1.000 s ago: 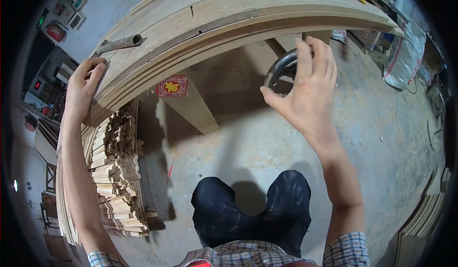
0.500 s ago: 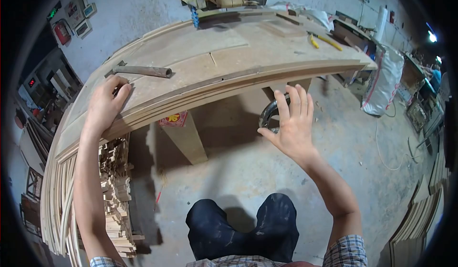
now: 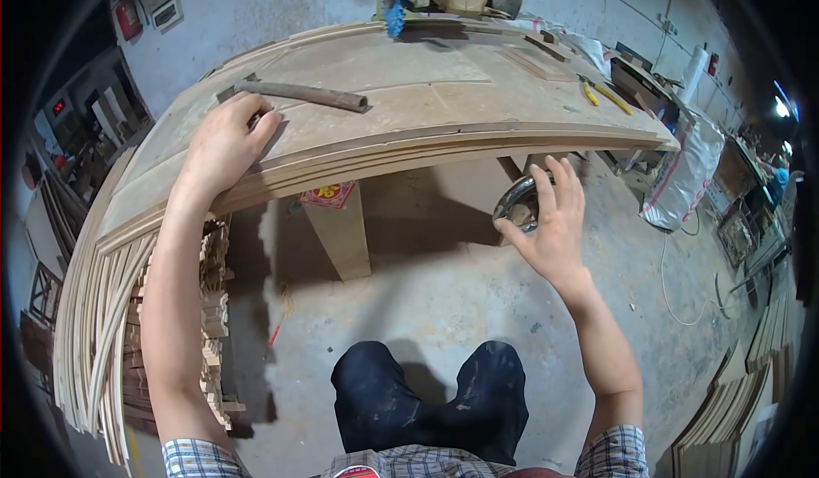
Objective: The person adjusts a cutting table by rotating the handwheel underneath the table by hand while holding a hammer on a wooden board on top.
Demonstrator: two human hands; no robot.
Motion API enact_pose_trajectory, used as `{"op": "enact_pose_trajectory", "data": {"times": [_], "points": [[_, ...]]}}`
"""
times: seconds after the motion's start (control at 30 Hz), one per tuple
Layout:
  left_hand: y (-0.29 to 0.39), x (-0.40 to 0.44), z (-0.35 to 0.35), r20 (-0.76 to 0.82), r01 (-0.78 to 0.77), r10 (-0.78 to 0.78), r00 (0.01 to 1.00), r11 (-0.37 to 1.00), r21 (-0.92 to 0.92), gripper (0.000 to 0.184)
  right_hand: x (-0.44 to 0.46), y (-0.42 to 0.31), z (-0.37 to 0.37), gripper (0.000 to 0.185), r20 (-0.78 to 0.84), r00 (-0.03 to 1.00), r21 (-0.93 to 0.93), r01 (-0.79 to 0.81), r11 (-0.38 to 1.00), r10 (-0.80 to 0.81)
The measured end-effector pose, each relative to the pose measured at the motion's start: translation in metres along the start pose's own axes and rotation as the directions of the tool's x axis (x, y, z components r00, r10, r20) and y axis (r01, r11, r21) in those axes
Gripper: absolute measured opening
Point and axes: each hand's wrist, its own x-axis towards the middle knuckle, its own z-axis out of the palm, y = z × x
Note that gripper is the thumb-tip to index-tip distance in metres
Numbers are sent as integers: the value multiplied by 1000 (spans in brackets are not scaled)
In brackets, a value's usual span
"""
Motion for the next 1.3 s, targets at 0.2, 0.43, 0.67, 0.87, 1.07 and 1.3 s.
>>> {"op": "enact_pose_trajectory", "data": {"times": [0.2,0.43,0.67,0.87,1.07,1.3], "points": [[2,-3,0,-6,30,-29,1000,1000,3,39,20,-14,10,77,-104,994,-21,-18,1000,16],[-1,-3,2,19,32,-32,999,999,-7,38,20,-20,22,66,-139,989,-97,-67,993,53],[-1,-2,2,24,34,-34,999,999,13,39,20,-21,24,66,-143,989,-124,-56,991,38],[-3,-1,4,-8,14,-14,1000,1000,-4,41,21,-28,19,63,-73,997,-102,-32,994,24],[-4,-2,2,1,-24,24,1000,999,-38,33,8,-36,25,56,48,997,-297,75,952,-64],[-1,-3,1,13,-19,21,1000,994,-107,33,3,-30,11,50,9,993,-173,116,978,-117]]}}
